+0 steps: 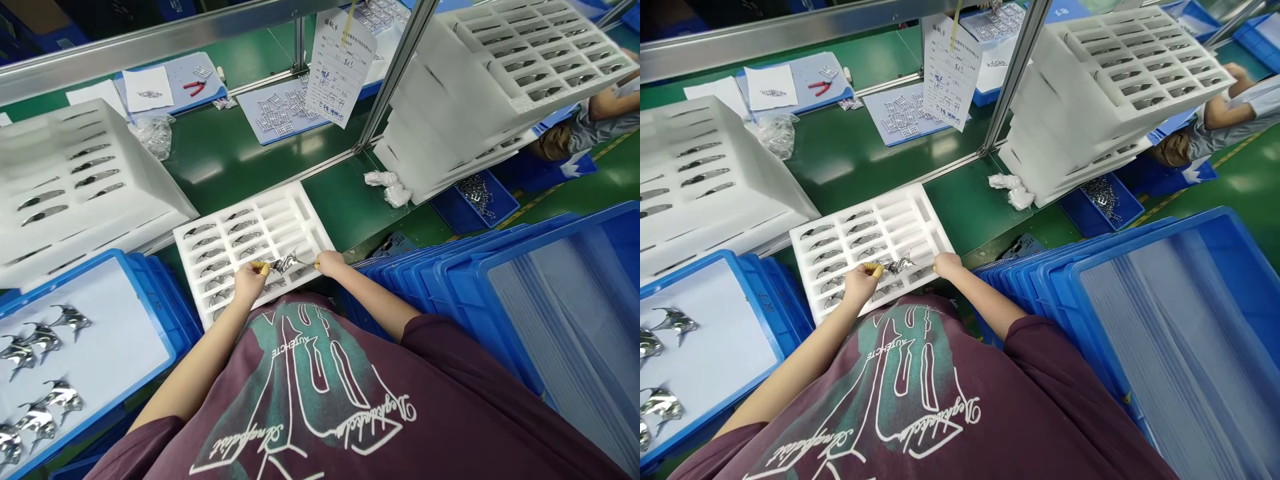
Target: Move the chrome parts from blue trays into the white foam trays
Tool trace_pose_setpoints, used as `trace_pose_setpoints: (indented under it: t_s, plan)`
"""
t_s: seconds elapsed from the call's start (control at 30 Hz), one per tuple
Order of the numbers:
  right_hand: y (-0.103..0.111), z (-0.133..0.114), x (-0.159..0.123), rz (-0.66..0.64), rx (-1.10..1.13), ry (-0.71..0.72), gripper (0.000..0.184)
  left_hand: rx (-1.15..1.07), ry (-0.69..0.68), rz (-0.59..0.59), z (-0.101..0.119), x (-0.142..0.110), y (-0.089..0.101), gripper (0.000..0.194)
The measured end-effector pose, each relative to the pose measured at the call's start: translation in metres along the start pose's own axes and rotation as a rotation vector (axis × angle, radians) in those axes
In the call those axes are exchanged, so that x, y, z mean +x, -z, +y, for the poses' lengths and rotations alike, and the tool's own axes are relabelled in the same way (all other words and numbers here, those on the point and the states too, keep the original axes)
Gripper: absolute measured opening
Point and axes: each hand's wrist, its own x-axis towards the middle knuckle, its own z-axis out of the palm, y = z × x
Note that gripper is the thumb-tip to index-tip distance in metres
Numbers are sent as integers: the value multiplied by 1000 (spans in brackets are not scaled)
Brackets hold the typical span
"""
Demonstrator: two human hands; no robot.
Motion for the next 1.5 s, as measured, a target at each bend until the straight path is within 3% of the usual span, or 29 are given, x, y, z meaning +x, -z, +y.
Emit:
trace_pose_setpoints:
  t_s: [0.1, 0.23, 0.37, 0.47, 0.63, 0.77, 0.93, 1.13, 1.33, 1.5]
  plan:
    - [0, -3, -2, 17, 3, -14, 16, 273, -121, 12, 1, 3, -5, 21]
    - [17, 1, -6, -55, 127, 4, 16, 551, -318, 65, 1, 6, -17, 27]
    - [38, 2, -8, 5, 486, -10, 29, 669, -526, 84, -2, 9, -25, 31]
    - [42, -3, -6, -71, 643, 18, 21, 673, -578, 95, -3, 11, -26, 31]
    - [28, -9, 1, -146, 680, 69, 11, 622, -572, 101, -3, 13, -22, 33]
    - [16, -4, 9, -11, 687, 131, 14, 590, -558, 61, -9, 8, -12, 40]
    - [11, 7, 15, 70, 481, 159, 15, 547, -449, 9, -40, -4, 5, 38]
    - [6, 10, 15, 150, 132, 71, 16, 486, -271, -3, -85, -22, 16, 32]
    - [5, 4, 20, 104, 36, -6, 19, 374, -204, -11, -98, -39, 19, 30]
    - [18, 6, 29, 22, 42, -27, 14, 321, -138, -5, -102, -47, 29, 28]
